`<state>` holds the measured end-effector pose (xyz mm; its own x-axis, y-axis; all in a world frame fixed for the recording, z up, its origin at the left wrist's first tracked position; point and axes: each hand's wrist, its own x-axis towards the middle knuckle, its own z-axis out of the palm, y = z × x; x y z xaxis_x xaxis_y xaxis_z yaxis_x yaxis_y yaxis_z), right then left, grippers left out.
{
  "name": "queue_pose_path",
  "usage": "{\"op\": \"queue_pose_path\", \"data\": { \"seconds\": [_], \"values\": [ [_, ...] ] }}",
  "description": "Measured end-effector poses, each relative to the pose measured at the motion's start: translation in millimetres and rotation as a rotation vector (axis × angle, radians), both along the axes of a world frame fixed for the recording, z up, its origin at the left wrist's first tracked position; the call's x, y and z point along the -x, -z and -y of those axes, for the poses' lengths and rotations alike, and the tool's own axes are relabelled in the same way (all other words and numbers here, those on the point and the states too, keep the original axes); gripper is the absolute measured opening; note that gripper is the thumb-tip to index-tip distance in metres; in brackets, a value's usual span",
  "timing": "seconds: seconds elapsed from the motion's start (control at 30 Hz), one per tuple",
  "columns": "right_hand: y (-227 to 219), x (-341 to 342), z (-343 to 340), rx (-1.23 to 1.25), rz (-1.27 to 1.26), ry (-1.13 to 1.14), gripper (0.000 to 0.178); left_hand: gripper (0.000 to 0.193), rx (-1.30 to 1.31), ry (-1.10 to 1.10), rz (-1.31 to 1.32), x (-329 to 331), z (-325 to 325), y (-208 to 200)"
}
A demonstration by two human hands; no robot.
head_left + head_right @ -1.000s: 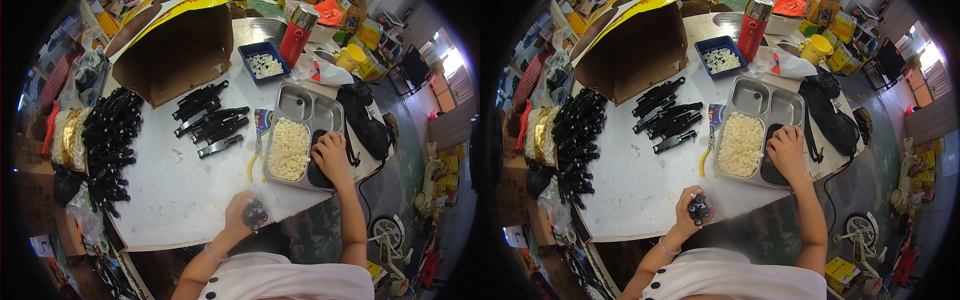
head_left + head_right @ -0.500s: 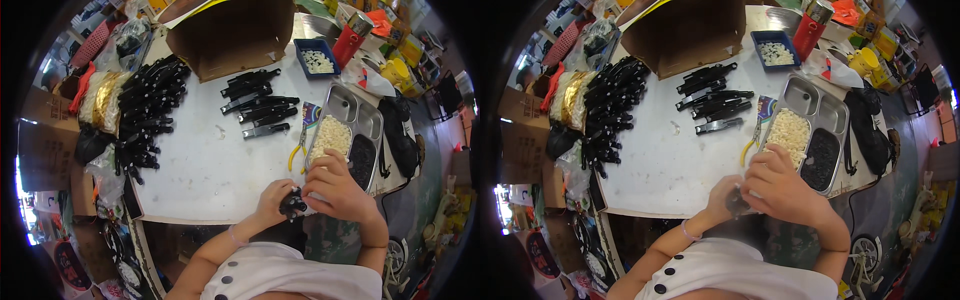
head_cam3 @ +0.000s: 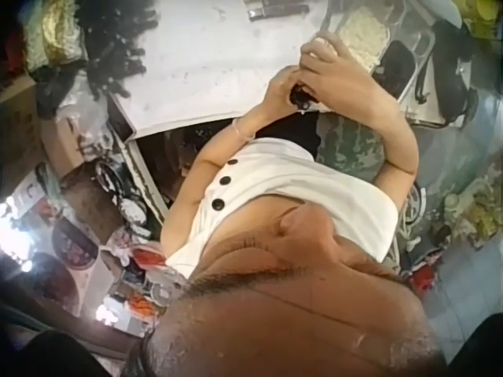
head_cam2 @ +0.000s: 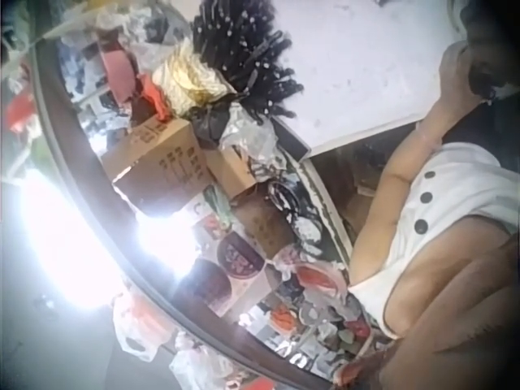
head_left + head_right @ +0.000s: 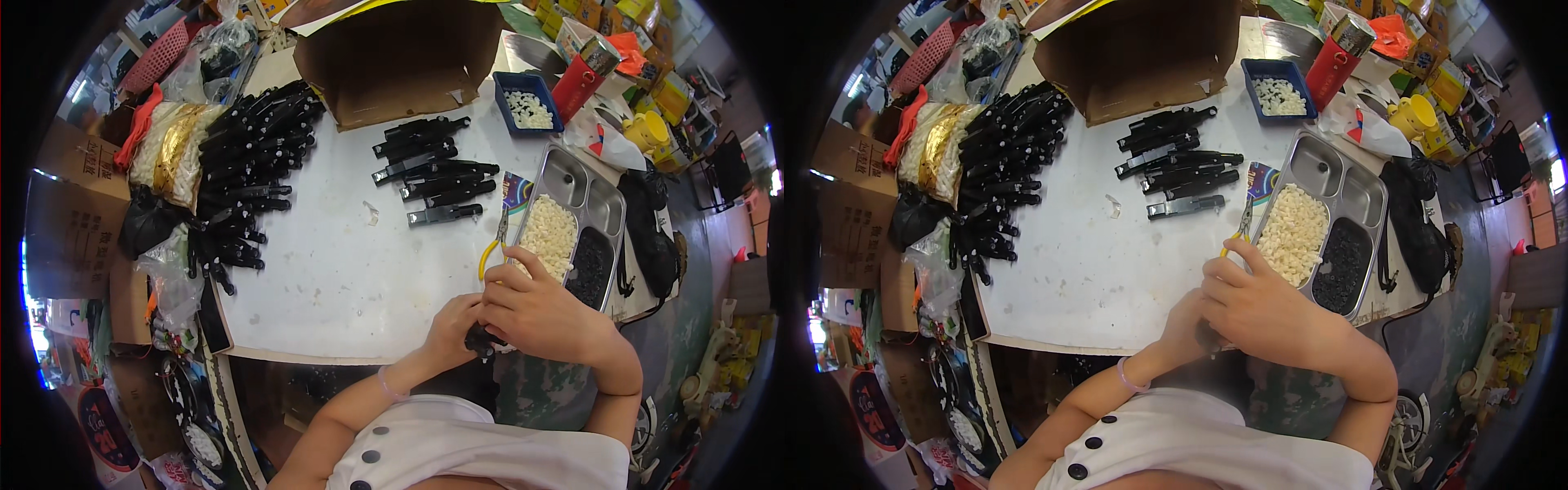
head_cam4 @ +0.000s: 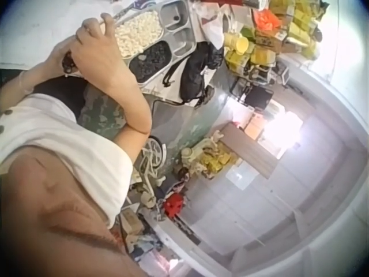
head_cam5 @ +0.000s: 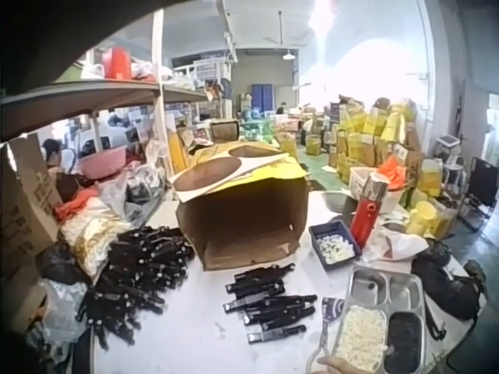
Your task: Assembling small black plastic components by manually inserting white internal parts.
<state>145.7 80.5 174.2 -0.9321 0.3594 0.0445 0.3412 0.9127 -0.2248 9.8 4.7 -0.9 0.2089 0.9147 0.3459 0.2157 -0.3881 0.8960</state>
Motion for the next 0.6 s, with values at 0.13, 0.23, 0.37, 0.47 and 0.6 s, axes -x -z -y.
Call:
{"op": "queue_pose_path", "data": {
  "seconds": [0.13,0.23,0.37,0.47,0.6],
  "values": [
    [-1,-2,-2,0.027,0.030,-0.007,0.016,0.058,-0.028,0.004,-0.064,1,-2,0],
    [2,-4,-2,0.063,-0.008,-0.030,0.019,0.059,-0.063,0.003,-0.100,0,-2,1],
    [3,-9,-3,0.107,-0.046,-0.025,0.024,0.060,-0.062,0.019,-0.101,0,-3,0],
    [1,-14,-2,0.092,-0.100,0.023,0.024,0.061,-0.079,0.022,-0.113,0,-3,2],
    [6,-26,5,0.039,-0.179,0.043,0.024,0.061,-0.057,0.037,-0.065,-1,-4,4]
  ]
}}
